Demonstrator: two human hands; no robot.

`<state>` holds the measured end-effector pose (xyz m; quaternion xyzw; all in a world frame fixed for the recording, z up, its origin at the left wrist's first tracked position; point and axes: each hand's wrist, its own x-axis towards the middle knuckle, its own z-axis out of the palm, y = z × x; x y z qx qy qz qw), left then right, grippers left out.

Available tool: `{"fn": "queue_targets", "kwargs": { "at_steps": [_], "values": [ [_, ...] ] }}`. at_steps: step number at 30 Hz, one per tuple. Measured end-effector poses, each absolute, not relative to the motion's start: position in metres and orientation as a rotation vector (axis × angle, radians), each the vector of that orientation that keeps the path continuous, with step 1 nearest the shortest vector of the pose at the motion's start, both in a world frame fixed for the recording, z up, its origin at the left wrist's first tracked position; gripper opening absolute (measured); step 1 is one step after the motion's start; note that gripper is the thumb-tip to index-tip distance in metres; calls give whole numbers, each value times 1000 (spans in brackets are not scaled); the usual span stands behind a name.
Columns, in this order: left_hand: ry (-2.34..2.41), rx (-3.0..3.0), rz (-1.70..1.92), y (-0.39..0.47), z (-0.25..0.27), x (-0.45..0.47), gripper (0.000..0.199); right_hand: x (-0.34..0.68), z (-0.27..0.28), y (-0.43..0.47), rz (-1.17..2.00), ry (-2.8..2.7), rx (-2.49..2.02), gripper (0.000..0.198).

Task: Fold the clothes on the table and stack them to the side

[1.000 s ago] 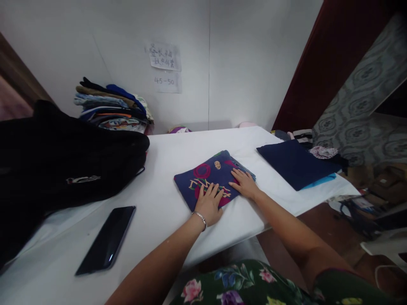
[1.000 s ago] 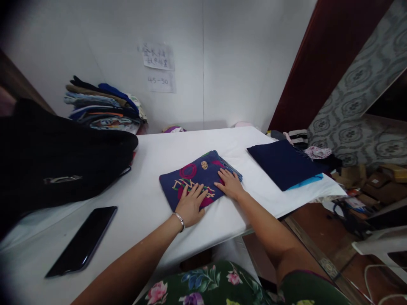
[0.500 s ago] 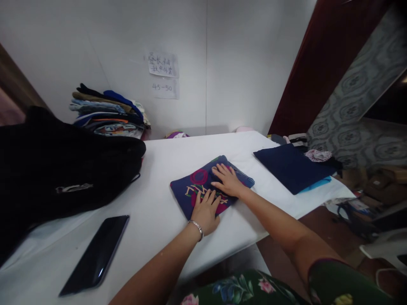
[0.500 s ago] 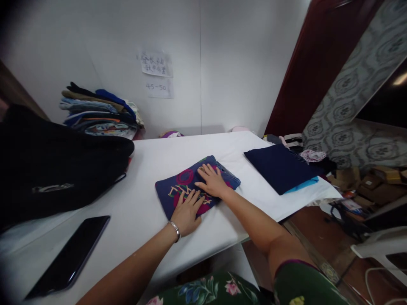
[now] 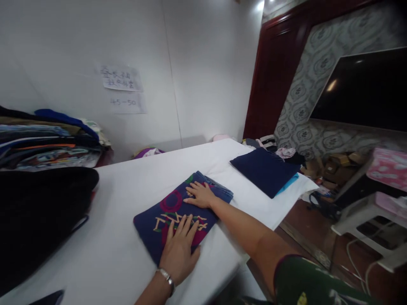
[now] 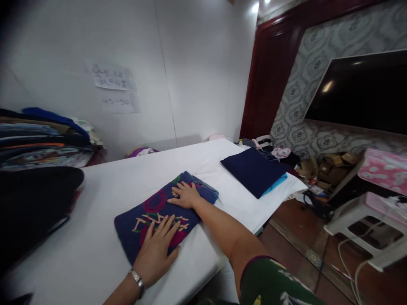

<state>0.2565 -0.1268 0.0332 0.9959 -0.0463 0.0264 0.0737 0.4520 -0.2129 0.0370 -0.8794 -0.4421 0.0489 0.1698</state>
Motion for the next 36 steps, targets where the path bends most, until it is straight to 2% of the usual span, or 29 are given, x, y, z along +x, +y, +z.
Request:
{"fn": "queue_targets", "kwargs": {
  "at_steps": [3, 7, 11, 13, 19, 24, 29, 36],
  "values": [
    [-98, 2966, 155, -109, 40, 264, 56, 454, 37, -213, 127, -1253, -2486, 78],
    [292, 3007, 378, -68, 40, 280, 56, 457, 35, -213, 132, -1255, -2483, 78],
    [521, 2939, 114, -46, 30, 287, 57, 456, 33, -214, 119, -1249, -2490, 76],
    [563, 2903, 98, -48, 27, 286, 60, 454, 31, -214, 130, -1226, -2513, 74],
    [601, 2865, 125, -58, 32, 281, 63, 453, 30, -214, 157, -1221, -2546, 73],
    [600, 2873, 144, -58, 31, 280, 63, 459, 41, -205, 297, -1204, -2593, 74],
    [580, 2858, 180, -58, 27, 279, 64, 482, 41, -197, 93, -1181, -2634, 70],
    [569, 2840, 194, -59, 26, 277, 65, 506, 20, -205, 249, -1040, -2653, 66]
  ]
}}
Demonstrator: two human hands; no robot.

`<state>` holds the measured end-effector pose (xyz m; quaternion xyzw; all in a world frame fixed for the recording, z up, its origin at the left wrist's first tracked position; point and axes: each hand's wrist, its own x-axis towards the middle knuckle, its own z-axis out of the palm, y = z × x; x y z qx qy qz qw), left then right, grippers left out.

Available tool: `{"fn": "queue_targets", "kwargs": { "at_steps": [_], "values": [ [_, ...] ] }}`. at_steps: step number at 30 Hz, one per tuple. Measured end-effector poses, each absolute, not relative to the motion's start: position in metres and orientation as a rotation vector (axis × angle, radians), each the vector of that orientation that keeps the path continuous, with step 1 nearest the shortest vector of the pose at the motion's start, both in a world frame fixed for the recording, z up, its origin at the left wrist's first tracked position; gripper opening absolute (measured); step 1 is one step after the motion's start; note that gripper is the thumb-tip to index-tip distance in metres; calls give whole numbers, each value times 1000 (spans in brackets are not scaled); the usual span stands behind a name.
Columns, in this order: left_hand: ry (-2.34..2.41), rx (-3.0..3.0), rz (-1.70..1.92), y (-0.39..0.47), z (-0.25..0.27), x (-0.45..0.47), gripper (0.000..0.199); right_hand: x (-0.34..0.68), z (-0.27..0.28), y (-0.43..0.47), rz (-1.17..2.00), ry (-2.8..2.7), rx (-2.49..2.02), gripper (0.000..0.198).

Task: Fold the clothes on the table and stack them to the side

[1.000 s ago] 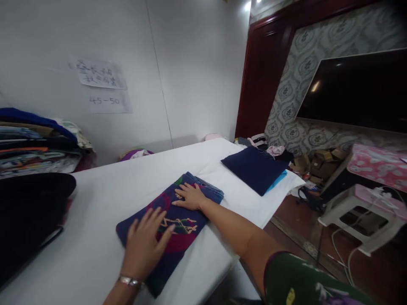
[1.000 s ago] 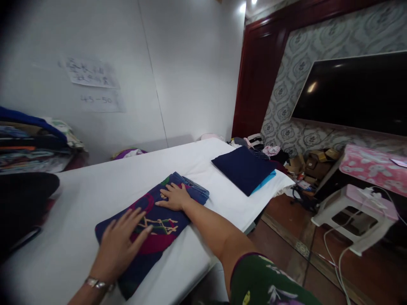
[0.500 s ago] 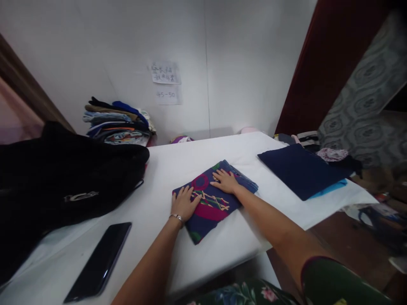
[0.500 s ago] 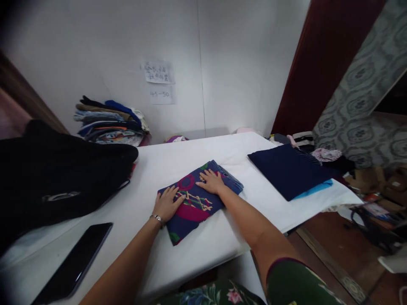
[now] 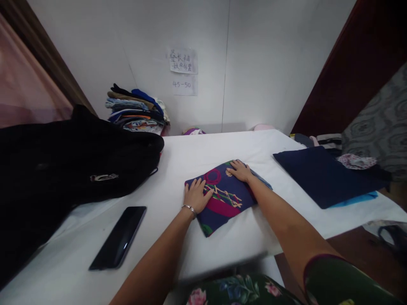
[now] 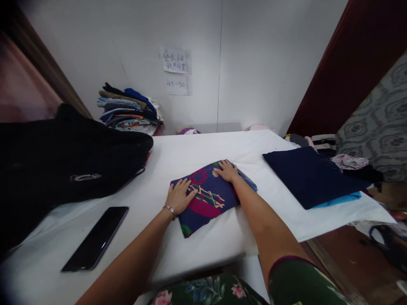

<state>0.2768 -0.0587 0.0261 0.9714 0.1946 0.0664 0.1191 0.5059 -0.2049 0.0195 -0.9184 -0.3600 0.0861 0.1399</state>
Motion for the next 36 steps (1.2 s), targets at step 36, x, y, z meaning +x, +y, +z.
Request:
{"fn": "queue_targets", "kwargs": {
  "at_steps": [36],
  "values": [
    [856, 1797, 570, -61, 28, 245, 58, 476, 29, -329, 373, -502, -2370, 52]
  ]
}}
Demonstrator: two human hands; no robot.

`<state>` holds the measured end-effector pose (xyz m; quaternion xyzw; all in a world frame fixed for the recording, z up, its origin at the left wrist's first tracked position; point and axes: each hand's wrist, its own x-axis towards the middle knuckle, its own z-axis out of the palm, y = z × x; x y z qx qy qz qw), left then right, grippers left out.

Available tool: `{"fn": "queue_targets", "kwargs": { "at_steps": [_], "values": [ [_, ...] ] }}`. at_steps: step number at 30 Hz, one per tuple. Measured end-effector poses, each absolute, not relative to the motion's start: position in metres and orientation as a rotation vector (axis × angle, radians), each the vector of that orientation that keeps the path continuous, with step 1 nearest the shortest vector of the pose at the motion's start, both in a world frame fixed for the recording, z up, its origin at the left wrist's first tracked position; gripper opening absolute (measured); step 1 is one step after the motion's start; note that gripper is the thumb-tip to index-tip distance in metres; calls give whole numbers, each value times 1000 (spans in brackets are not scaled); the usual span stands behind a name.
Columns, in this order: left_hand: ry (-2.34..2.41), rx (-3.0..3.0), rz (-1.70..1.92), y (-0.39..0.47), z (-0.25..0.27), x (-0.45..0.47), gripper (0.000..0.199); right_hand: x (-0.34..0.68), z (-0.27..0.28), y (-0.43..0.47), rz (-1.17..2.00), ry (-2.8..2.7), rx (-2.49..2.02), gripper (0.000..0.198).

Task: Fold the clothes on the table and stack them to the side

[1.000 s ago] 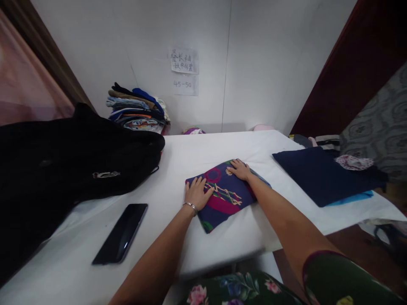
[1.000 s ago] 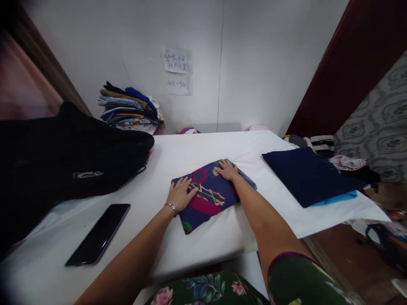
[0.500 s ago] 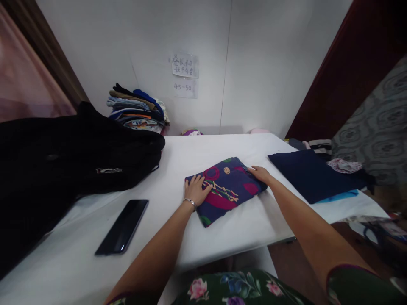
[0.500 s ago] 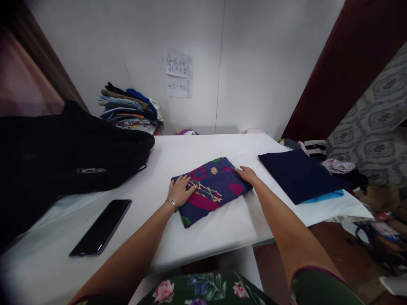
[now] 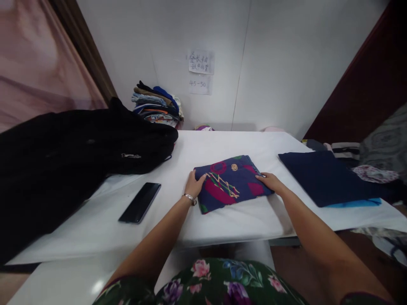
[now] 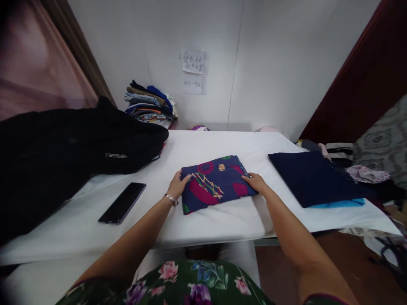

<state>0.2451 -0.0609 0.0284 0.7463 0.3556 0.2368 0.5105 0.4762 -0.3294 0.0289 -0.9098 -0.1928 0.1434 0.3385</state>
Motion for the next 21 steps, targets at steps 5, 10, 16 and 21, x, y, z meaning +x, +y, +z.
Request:
{"fn": "queue_targets", "kwargs": {
  "at_steps": [5, 10, 16, 21],
  "values": [
    [785, 1482, 567, -71, 24, 229, 61, 462, 30, -338, 588, -365, -1974, 44],
    [796, 1468, 547, -66, 38, 235, 80, 436, 30, -338, 662, -232, -1636, 36],
    [828, 1574, 489, -43, 41, 222, 74, 398, 18, -351, 595, -362, -1641, 57],
    [822, 1798, 534, -36, 22, 207, 49, 391, 10, -366, 561, -311, -1733, 82]
  ]
}}
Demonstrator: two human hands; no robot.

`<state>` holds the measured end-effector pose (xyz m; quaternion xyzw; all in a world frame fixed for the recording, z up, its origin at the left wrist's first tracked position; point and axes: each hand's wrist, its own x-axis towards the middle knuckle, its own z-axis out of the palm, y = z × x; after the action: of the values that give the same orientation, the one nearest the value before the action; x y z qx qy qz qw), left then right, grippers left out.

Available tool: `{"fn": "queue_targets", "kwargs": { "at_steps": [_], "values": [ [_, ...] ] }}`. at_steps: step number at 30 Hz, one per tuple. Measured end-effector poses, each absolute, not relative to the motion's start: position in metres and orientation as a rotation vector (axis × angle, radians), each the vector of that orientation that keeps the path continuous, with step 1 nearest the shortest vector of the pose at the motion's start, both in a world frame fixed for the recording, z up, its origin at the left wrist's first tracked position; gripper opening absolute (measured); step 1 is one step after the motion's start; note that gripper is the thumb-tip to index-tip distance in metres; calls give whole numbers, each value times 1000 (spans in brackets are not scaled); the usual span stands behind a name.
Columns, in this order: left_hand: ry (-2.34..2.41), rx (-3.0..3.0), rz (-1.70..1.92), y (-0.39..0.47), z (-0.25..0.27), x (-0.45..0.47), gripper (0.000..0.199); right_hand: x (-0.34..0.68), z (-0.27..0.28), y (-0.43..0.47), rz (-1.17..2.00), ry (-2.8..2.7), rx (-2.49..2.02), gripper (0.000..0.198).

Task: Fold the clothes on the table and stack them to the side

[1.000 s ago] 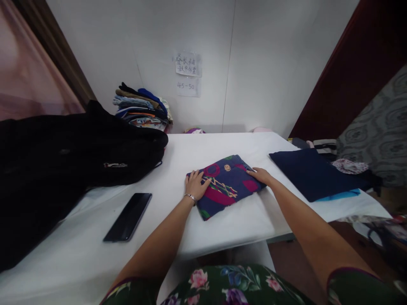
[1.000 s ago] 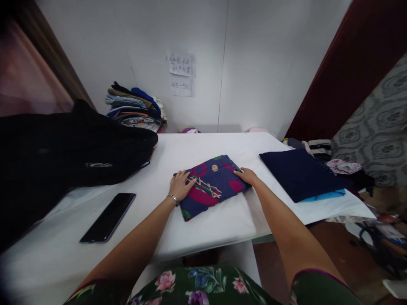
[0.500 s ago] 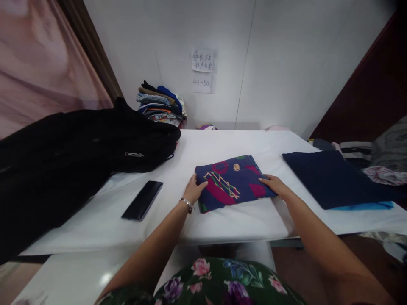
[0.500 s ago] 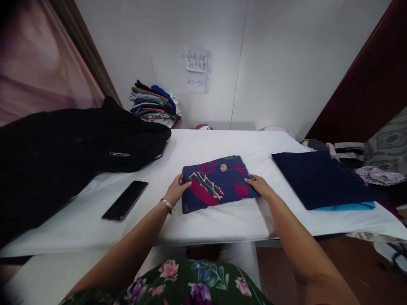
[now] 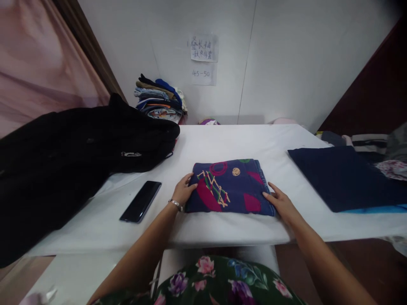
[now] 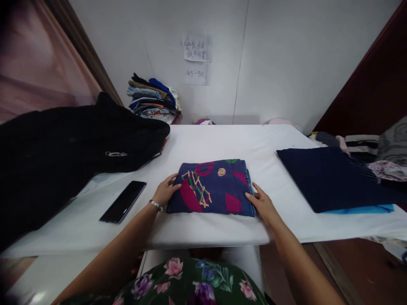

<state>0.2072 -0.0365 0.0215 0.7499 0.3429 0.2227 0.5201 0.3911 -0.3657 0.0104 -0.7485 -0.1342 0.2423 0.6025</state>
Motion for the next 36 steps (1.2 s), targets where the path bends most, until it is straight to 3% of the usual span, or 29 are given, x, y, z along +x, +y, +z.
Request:
{"fn": "queue_targets", "kwargs": {
  "at_steps": [5, 9, 15, 19, 25, 29, 32, 36],
  "values": [
    [703, 2260, 579, -17, 16, 178, 45, 410, 2, -398, 195, -654, -2014, 64],
    [329, 2741, 521, -1, 15, 163, 55, 438, 0, -417, -128, -1286, -2180, 54],
    [-109, 2917, 556, 8, 19, 178, 59, 468, 14, -392, -145, -1854, -2123, 72],
    [-65, 2909, 420, 13, 24, 186, 54, 472, 18, -364, -33, -1932, -2053, 58],
    [-32, 2691, 264, 8, 36, 192, 46, 461, 25, -343, 174, -1555, -1910, 38],
    [230, 2341, 478, -1, 78, 206, 36, 464, 59, -335, 258, -1076, -1756, 41],
    [437, 1962, 627, -8, 119, 225, 43, 476, 95, -323, 344, -613, -1622, 45],
    [632, 1455, 433, -16, 131, 254, 46, 490, 113, -298, 635, -316, -1497, 34]
  ]
}}
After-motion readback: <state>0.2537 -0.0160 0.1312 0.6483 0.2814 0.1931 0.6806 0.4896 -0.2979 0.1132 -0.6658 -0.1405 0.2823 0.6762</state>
